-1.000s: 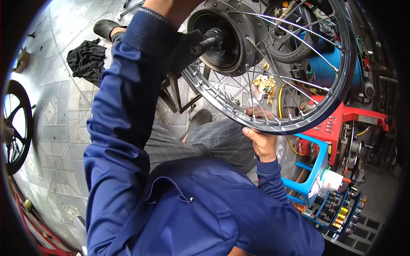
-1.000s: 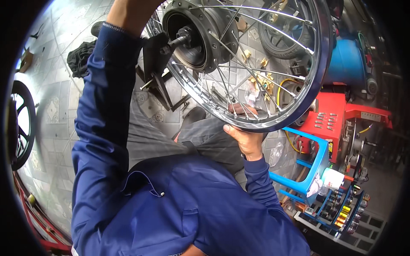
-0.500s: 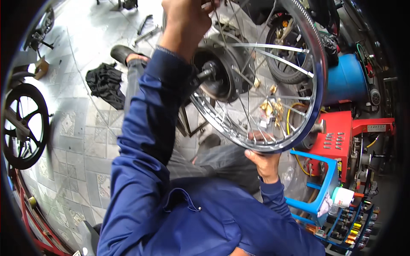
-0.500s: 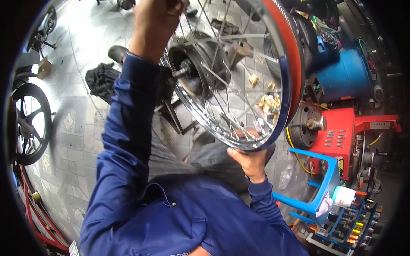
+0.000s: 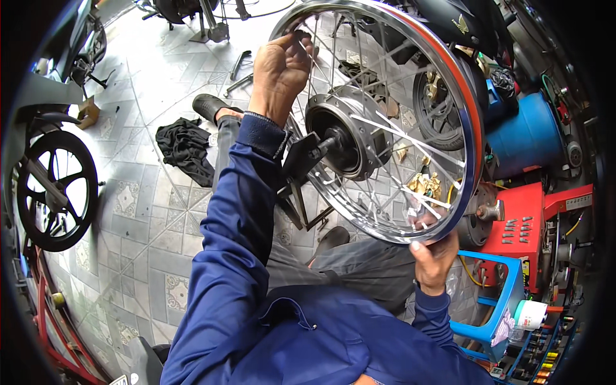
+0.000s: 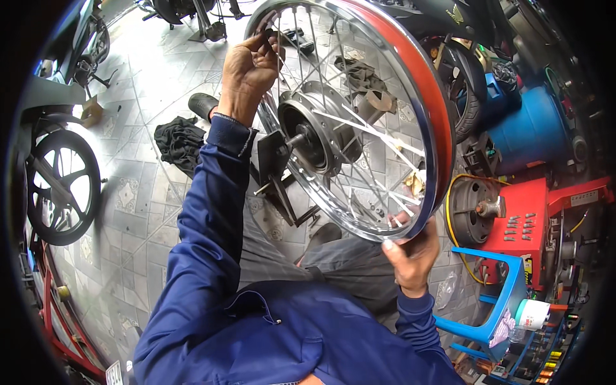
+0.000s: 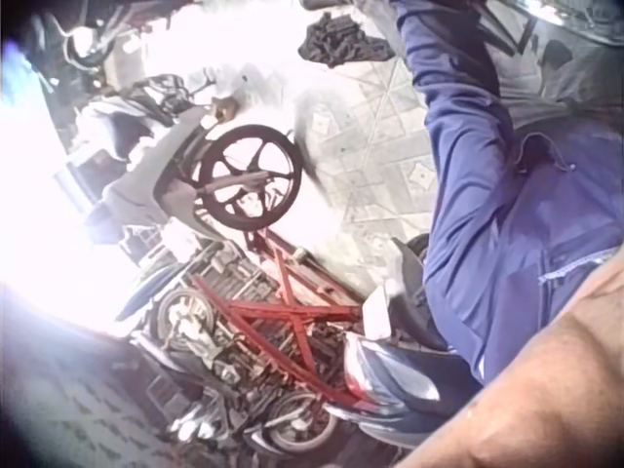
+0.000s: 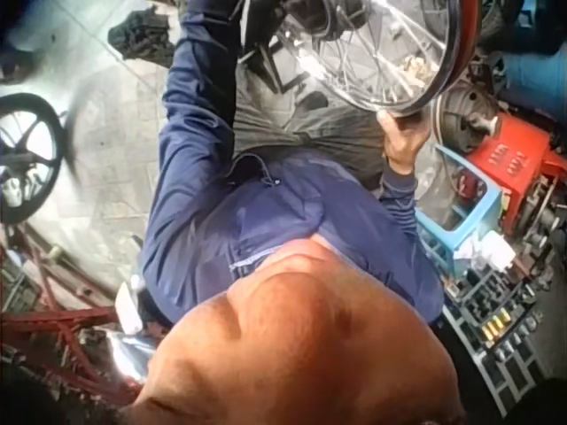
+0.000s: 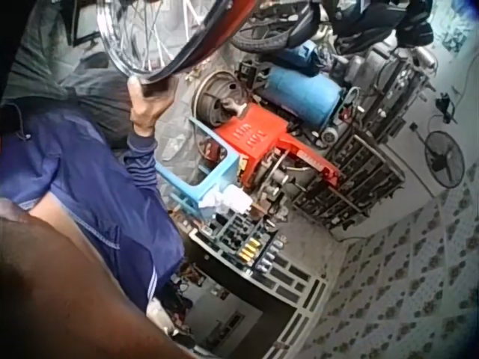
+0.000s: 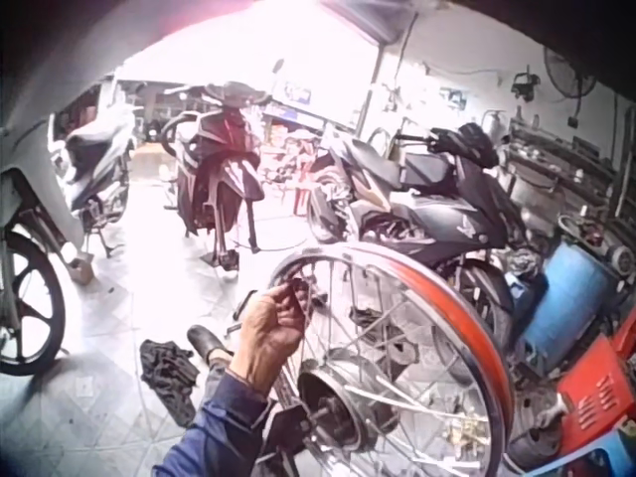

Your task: Installing and tightening spokes on a motorcycle wheel rim manually.

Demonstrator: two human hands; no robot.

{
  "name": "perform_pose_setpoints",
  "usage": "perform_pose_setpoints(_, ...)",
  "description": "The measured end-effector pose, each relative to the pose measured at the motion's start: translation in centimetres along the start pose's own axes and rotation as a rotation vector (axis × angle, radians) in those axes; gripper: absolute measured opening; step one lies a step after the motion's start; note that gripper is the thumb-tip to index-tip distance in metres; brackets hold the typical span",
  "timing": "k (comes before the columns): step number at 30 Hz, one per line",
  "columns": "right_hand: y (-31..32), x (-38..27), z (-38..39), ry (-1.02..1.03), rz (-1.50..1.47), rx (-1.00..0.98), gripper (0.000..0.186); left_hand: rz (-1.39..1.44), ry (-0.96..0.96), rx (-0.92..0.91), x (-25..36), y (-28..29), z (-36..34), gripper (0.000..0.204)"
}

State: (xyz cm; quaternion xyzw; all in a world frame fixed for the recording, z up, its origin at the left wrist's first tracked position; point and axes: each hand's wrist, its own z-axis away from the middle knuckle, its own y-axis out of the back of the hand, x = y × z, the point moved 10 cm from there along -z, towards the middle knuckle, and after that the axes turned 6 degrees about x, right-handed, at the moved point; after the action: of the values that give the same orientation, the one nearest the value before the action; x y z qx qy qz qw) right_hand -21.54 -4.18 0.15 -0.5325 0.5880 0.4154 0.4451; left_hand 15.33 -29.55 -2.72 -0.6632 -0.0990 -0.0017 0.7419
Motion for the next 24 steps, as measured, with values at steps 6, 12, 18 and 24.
perform_pose_setpoints(6, -1.8, -6.0, -3.0, 0.232, 0.023, 0.064, 0.074, -0.609, -0.188, 0.253, 2.8, 5.5, 1.1, 0.021)
perform_pose_setpoints(12, -5.7, -11.4, -5.5, 0.429, 0.272, 0.086, 0.064, -1.262, -0.512, 0.156, 6.0, 7.8, 0.7, 0.032)
perform_pose_setpoints(18, -6.1, -11.9, -6.0, 0.483, 0.249, -0.012, 0.066, -1.08, -0.363, 0.015, 5.3, 12.1, -0.7, 0.025)
perform_pose_setpoints(24, 1.6, -6.8, -7.5, 0.335, -0.032, 0.037, 0.059, -1.004, -0.368, 0.06, 4.1, 12.6, -1.5, 0.011)
